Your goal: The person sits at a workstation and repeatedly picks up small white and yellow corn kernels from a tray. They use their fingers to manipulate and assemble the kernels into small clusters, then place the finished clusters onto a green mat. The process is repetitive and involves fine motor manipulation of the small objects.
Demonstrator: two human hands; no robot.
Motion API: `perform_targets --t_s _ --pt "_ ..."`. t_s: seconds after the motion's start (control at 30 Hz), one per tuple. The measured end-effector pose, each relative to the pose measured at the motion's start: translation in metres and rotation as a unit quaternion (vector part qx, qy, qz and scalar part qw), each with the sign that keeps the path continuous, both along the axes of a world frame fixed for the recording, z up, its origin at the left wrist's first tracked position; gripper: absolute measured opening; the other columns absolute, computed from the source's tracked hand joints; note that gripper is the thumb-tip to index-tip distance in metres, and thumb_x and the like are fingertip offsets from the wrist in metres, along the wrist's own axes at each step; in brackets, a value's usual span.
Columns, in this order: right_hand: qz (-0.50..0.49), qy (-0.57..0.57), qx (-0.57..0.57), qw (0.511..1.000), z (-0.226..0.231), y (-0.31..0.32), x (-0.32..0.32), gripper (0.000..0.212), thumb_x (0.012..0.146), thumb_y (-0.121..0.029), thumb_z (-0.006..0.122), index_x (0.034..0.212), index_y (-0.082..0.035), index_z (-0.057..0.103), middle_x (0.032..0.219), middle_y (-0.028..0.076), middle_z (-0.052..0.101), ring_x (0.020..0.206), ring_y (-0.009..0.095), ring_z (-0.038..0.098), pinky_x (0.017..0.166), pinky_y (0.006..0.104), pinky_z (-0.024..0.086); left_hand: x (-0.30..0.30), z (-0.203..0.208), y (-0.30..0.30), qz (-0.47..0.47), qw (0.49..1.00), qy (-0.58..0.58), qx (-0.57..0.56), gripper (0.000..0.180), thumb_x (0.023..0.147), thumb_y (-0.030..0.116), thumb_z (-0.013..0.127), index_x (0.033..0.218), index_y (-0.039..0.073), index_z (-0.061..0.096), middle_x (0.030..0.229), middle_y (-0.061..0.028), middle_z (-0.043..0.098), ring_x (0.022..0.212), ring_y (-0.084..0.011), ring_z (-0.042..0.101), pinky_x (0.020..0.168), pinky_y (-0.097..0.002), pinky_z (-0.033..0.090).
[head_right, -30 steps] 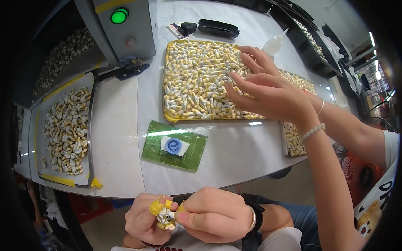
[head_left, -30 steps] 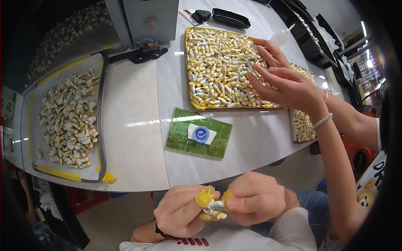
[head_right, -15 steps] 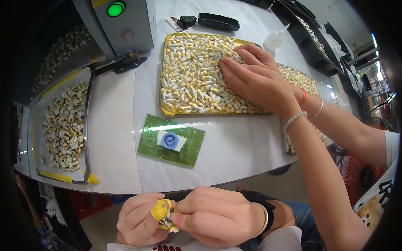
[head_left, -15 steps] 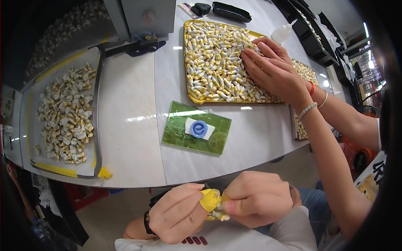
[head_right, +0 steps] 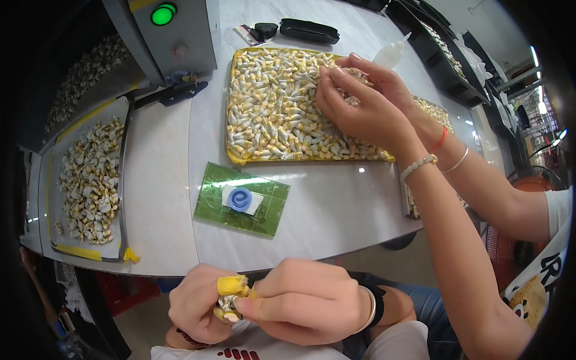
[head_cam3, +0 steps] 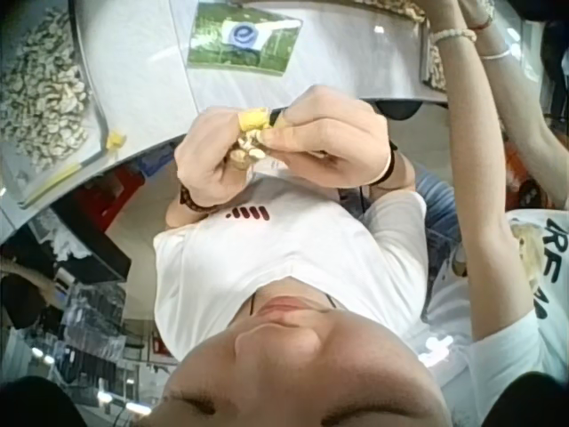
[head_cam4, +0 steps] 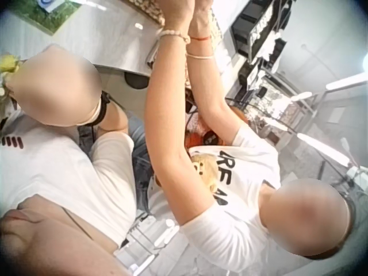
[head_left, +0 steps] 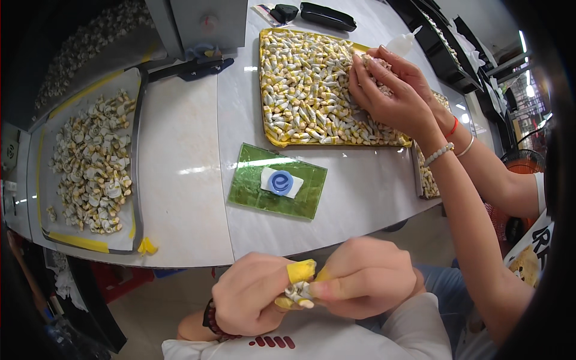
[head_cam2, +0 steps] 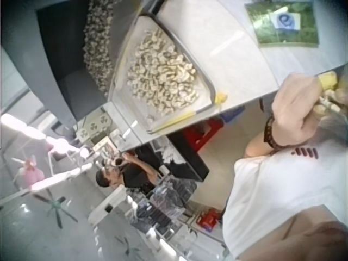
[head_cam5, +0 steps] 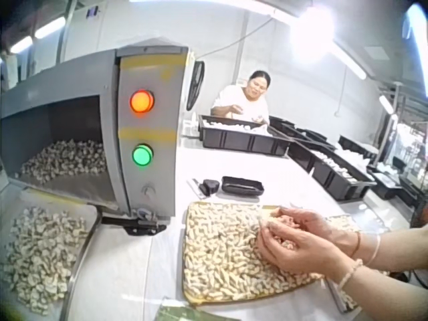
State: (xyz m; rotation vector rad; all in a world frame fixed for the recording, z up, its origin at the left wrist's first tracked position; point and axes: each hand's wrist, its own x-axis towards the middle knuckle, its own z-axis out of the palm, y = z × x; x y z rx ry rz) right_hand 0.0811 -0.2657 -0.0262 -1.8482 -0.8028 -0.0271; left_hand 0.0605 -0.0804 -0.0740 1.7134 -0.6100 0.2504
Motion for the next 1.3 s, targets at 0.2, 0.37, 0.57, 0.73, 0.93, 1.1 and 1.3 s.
perform_targets --t_s 0.2,0.37,0.57,0.73,0.93,1.1,1.3 --pt "-0.029 -0.074 -0.055 0.995 -0.006 -0.002 0.008 0.029 0.060 -0.005 0.076 0.087 -0.010 0.068 0.098 0.006 0.054 0.086 0.023 0.047 0.072 0.0288 0.039 -0.002 -0.010 0.003 -0.170 0.953 0.183 -0.173 0.032 0.089 0.017 0.058 0.107 -0.009 0.056 0.084 -0.0142 0.059 0.073 -0.0241 0.057 0.066 -0.0302 0.047" --pt "-0.023 -0.057 -0.033 0.998 -0.015 -0.003 0.005 0.032 0.058 -0.003 0.074 0.089 -0.010 0.067 0.098 0.007 0.054 0.087 0.023 0.047 0.075 0.0305 0.038 -0.006 -0.006 0.001 -0.139 0.940 0.248 -0.191 0.029 0.090 0.012 0.055 0.109 -0.009 0.055 0.084 -0.0120 0.059 0.072 -0.0191 0.058 0.066 -0.0267 0.047" --pt "-0.012 -0.028 0.003 1.000 -0.017 0.000 0.004 0.029 0.061 -0.004 0.075 0.088 -0.009 0.066 0.096 0.006 0.055 0.085 0.023 0.049 0.073 0.0309 0.040 -0.016 -0.006 -0.005 -0.073 0.927 0.252 -0.267 0.030 0.081 0.006 0.067 0.105 -0.008 0.057 0.085 -0.0106 0.063 0.072 -0.0144 0.061 0.064 -0.0233 0.047" --pt "0.033 0.048 0.077 0.995 -0.022 -0.006 0.010 0.021 0.067 -0.005 0.074 0.086 -0.010 0.067 0.094 0.005 0.056 0.085 0.022 0.051 0.073 0.0310 0.040 -0.003 -0.005 -0.001 -0.073 0.966 0.169 -0.181 0.022 0.073 0.004 0.073 0.091 -0.006 0.064 0.076 -0.0107 0.064 0.066 -0.0187 0.062 0.059 -0.0252 0.048" --pt "0.124 0.103 0.079 0.984 -0.017 -0.016 0.014 0.008 0.076 -0.013 0.072 0.081 -0.008 0.068 0.098 0.007 0.055 0.090 0.024 0.050 0.080 0.0332 0.039 -0.012 0.004 0.001 -0.151 0.938 0.258 -0.177 0.017 0.082 0.005 0.066 0.095 -0.005 0.062 0.079 -0.0096 0.063 0.069 -0.0133 0.058 0.064 -0.0234 0.046" --pt "0.139 0.025 0.045 0.989 0.007 -0.020 0.017 0.009 0.083 -0.011 0.064 0.088 -0.004 0.062 0.094 0.010 0.055 0.084 0.021 0.052 0.075 0.0316 0.042 -0.018 0.009 -0.008 -0.152 0.861 0.420 -0.245 0.012 0.079 -0.002 0.067 0.089 -0.008 0.063 0.078 -0.0069 0.063 0.066 -0.0083 0.054 0.058 -0.0197 0.041" --pt "0.181 0.039 0.032 0.982 0.008 -0.013 0.015 0.006 0.081 -0.010 0.065 0.085 -0.005 0.063 0.093 0.007 0.053 0.082 0.020 0.050 0.073 0.0304 0.040 -0.021 0.009 -0.001 -0.217 0.858 0.371 -0.281 0.014 0.081 0.001 0.066 0.092 -0.007 0.062 0.086 -0.0085 0.064 0.077 -0.0110 0.058 0.067 -0.0235 0.047"
